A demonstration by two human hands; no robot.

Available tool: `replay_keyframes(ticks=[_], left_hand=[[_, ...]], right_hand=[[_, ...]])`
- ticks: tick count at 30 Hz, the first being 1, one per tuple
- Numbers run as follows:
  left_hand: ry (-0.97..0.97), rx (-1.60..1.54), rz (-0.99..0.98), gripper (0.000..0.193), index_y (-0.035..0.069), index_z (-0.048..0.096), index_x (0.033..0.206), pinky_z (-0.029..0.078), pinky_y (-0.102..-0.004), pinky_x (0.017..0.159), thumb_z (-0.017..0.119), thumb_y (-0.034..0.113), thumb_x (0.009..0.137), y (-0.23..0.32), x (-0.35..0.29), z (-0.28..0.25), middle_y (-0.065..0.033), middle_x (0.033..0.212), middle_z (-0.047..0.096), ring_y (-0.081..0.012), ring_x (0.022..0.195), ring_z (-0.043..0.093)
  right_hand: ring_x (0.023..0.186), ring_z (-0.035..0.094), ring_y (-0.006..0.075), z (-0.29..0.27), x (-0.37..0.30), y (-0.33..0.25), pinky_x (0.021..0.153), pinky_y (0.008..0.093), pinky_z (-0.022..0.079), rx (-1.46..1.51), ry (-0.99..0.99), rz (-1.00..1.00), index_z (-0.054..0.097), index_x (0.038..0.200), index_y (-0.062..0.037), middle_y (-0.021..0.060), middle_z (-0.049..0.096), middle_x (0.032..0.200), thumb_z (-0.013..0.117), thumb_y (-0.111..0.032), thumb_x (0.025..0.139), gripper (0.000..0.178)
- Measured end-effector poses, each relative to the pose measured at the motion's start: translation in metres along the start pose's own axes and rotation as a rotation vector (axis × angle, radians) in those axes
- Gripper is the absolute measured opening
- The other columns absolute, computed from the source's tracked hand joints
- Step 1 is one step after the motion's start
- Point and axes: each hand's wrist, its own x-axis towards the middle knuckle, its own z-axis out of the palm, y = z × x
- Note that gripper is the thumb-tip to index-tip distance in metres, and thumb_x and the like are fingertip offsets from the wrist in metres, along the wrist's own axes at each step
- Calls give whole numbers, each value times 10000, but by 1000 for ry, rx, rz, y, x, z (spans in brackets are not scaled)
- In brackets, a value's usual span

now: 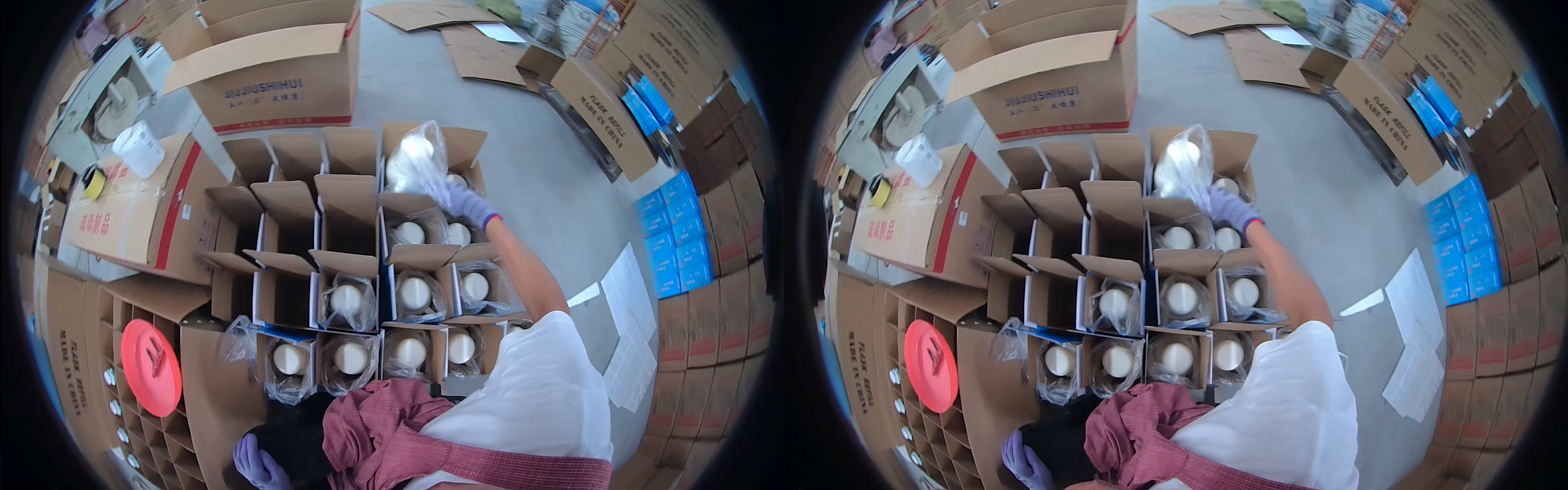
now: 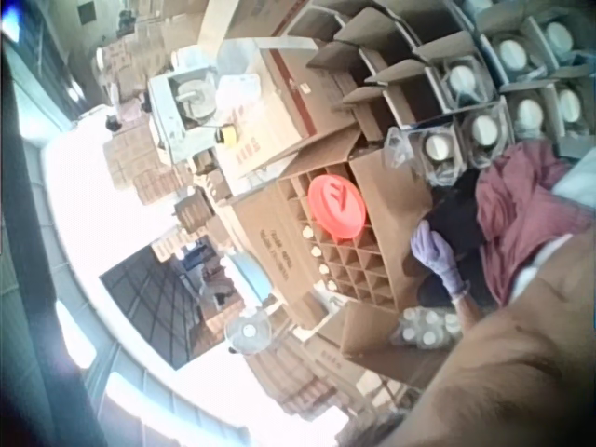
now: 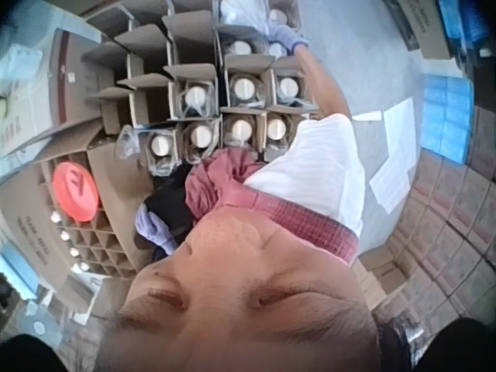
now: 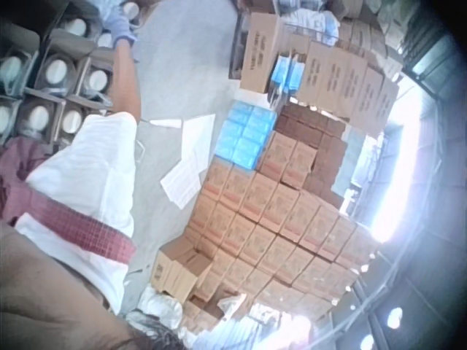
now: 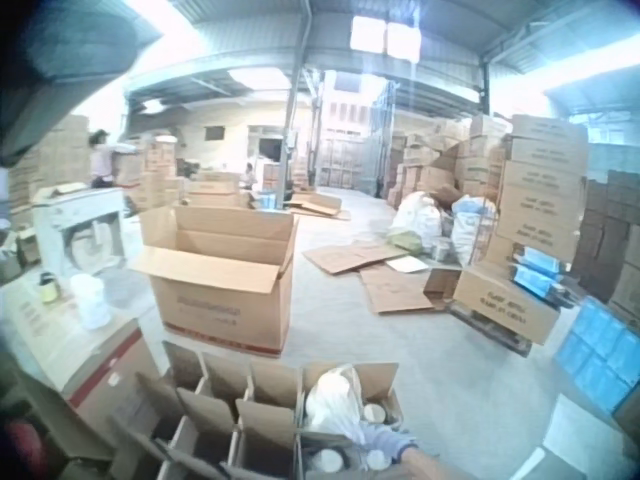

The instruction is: The person assembles white electric kettles by inserting a circular base into the kettle body, screwing on the lid, and placing the finished unit into a plastic bag. The person repeats this process for multiple kettles, placing the packaged units into a cardboard box with dividers.

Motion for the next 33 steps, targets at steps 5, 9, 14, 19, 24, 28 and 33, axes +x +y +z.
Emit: replay_keyframes(ticks=[5,9,14,19,24,28,33], left_hand=[[-32,63,-154,311,-9,681,1173,416,-458,1073,557,18,889,-13,-21,6,-177,1192,673,-341,1140,607],[60,10,-157,296,78,709,1123,431,-465,1071,647,43,836,11,17,-4,-102,1159,701,-297,1141,634],[189,-254,-207,371,50,674,1186,398,-493,1106,611,-41,831,-11,-35,-39,-144,1205,667,-334,1191,601],[632,-10,-706,336,25,665,1204,455,-416,1043,570,-2,883,-74,-174,-110,-161,1188,668,-337,1166,611],[825,107,-1265,326,-3,650,1240,431,-345,1063,568,104,943,-168,-391,-133,-146,1245,662,-256,1208,587],[534,384,-2061,689,-16,543,1349,459,-442,1029,672,416,829,-200,-563,-76,-255,1298,596,-415,1190,580],[310,467,-2102,1027,116,290,1531,309,-592,1106,769,537,726,-202,-613,-64,-187,1552,318,-418,1381,371]], right_hand=[[1072,619,214,-87,47,-63,961,319,488,255,262,-144,560,1331,-17,140,639,1272,491,-297,1035,414],[1121,600,228,-57,84,-40,996,326,470,205,82,-249,553,1343,-12,139,624,1297,484,-310,1040,431],[1182,577,246,-34,135,-11,1040,335,448,277,-99,-242,545,1358,-6,138,605,1329,475,-327,1046,454],[1243,553,263,-88,176,-13,1083,344,426,497,-191,-152,537,1374,1,137,587,1360,467,-344,1053,476],[1280,533,329,-75,117,-146,1090,406,414,-29,443,-317,545,1364,32,193,581,1369,473,-349,1049,499],[1279,526,362,-68,-3,-299,1082,435,408,-139,429,-720,535,1362,37,218,563,1372,491,-288,1038,461],[1297,503,371,-28,-130,-465,1126,463,359,-414,412,-1178,529,1379,6,195,541,1408,559,-162,978,436]])
